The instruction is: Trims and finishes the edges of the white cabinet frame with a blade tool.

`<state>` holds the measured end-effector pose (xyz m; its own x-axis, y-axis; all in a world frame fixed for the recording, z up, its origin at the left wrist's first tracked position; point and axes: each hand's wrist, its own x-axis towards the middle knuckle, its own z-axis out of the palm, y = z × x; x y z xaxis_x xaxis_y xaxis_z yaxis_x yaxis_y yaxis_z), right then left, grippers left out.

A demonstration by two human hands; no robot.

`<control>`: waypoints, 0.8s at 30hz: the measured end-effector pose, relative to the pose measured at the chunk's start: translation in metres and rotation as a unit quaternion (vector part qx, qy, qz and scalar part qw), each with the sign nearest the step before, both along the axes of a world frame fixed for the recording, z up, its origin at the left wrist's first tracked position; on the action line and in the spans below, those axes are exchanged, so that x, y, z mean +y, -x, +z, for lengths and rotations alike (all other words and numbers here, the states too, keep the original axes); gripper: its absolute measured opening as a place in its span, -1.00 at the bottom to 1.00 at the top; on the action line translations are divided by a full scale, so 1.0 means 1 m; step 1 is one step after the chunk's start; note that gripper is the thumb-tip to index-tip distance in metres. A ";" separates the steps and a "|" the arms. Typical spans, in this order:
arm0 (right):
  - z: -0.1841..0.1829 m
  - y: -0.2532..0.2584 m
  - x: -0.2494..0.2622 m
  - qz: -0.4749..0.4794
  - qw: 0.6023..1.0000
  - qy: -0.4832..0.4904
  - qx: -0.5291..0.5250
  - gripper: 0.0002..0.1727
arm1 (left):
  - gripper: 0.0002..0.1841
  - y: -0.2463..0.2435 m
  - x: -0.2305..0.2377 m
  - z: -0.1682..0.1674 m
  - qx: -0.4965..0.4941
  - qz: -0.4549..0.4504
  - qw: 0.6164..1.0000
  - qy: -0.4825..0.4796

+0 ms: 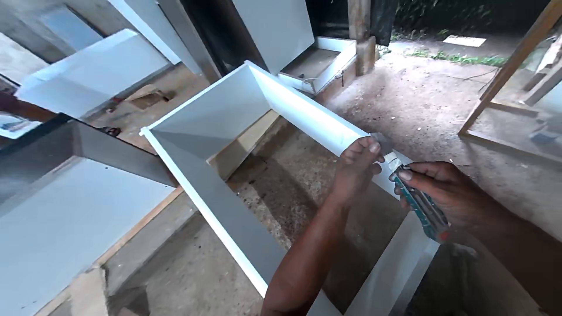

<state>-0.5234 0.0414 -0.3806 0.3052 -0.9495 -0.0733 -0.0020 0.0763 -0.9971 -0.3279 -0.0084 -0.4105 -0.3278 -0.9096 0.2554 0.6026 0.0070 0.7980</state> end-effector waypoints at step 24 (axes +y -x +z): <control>0.012 0.031 -0.014 -0.099 0.972 0.210 0.047 -0.71 | -0.46 0.037 0.027 -0.013 -0.166 -0.202 0.961 0.093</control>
<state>-0.5540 0.0271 -0.3684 0.1240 -0.9412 0.3143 -0.1210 -0.3287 -0.9367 -0.3653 0.0191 -0.4233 -0.7360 -0.6397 0.2215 0.2990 -0.0136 0.9541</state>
